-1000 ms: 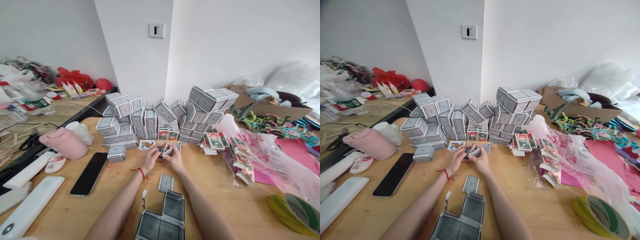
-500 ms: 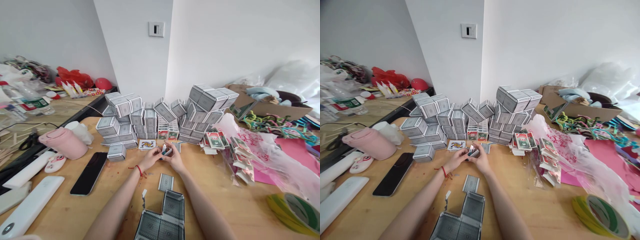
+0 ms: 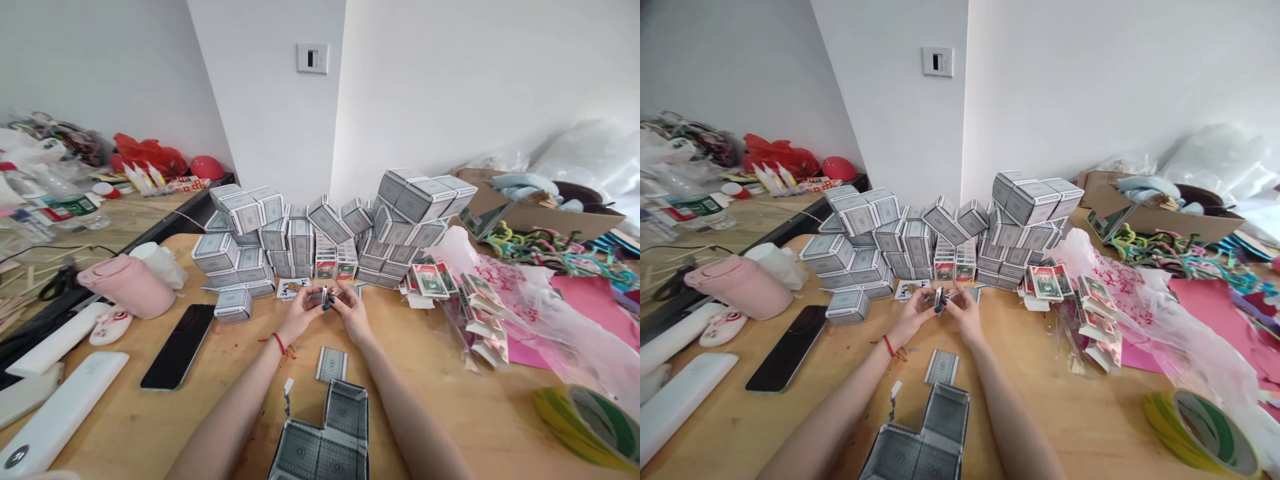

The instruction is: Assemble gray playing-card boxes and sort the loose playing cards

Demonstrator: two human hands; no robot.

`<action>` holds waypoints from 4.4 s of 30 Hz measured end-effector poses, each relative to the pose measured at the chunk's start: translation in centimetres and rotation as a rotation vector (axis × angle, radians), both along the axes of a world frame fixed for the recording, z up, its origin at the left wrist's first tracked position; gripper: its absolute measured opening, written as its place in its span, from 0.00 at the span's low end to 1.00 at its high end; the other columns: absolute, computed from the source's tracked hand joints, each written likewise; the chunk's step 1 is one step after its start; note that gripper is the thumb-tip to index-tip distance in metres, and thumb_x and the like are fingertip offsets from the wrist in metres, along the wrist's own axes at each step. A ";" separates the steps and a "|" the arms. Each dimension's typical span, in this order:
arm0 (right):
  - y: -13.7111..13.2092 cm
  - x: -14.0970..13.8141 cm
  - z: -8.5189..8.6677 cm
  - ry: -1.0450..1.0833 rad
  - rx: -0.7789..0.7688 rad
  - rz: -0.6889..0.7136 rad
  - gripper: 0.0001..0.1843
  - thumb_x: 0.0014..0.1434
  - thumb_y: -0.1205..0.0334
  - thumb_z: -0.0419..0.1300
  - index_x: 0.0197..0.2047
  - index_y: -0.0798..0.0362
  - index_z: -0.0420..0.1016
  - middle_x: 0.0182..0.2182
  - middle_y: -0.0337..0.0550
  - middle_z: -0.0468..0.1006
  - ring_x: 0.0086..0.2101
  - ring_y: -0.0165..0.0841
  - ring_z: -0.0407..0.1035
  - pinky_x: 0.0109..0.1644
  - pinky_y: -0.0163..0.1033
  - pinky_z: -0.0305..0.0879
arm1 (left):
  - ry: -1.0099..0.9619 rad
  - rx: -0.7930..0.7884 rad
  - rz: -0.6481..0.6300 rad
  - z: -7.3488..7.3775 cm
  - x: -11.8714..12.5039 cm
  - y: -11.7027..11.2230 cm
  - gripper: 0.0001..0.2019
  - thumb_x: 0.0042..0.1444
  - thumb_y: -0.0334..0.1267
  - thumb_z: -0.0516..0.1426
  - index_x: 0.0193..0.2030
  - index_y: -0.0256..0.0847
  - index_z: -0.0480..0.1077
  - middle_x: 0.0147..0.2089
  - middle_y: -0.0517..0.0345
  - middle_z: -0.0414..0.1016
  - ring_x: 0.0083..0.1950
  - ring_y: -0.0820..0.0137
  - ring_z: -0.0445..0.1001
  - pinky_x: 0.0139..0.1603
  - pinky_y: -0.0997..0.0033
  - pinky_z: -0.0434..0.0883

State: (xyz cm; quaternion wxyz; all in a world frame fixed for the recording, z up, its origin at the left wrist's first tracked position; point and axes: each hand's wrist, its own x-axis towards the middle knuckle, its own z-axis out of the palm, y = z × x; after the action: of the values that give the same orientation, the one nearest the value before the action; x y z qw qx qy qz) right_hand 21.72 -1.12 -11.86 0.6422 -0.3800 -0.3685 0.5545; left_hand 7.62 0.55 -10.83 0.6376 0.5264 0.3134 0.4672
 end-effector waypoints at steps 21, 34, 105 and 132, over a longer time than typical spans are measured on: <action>-0.6 0.2 1.0 0.027 0.088 0.195 0.28 0.41 0.58 0.64 0.48 0.47 0.67 0.50 0.43 0.67 0.51 0.40 0.59 0.51 0.47 0.57 | 0.129 0.110 -0.038 -1.1 0.5 -0.3 0.31 0.41 0.31 0.61 0.53 0.39 0.57 0.54 0.47 0.63 0.54 0.64 0.65 0.56 0.58 0.61; -0.6 0.5 1.4 0.115 0.017 0.202 0.28 0.40 0.59 0.65 0.48 0.46 0.67 0.49 0.42 0.68 0.47 0.39 0.63 0.48 0.46 0.60 | 0.206 0.187 -0.016 -0.9 0.6 -0.6 0.28 0.42 0.32 0.61 0.52 0.39 0.59 0.53 0.46 0.64 0.52 0.64 0.66 0.56 0.56 0.61; -0.1 -0.7 0.5 -0.051 -0.181 0.029 0.12 0.40 0.56 0.64 0.26 0.56 0.76 0.21 0.40 0.75 0.23 0.27 0.66 0.30 0.34 0.63 | 0.834 0.703 0.370 -0.6 -0.5 -1.0 0.28 0.41 0.26 0.58 0.52 0.44 0.61 0.50 0.54 0.65 0.52 0.64 0.63 0.54 0.59 0.63; -0.5 -1.0 -0.8 -0.393 0.041 0.062 0.16 0.47 0.56 0.59 0.38 0.54 0.69 0.38 0.47 0.76 0.40 0.39 0.70 0.45 0.43 0.65 | 0.817 0.701 0.449 -0.6 -0.4 -0.8 0.26 0.43 0.24 0.54 0.51 0.43 0.61 0.50 0.53 0.64 0.53 0.64 0.63 0.54 0.57 0.63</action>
State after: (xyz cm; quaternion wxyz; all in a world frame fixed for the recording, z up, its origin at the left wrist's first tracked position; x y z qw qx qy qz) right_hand 20.71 -1.60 -12.71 0.5483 -0.4560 -0.5095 0.4815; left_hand 7.24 -0.24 -11.47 0.1382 0.7639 0.4646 0.4260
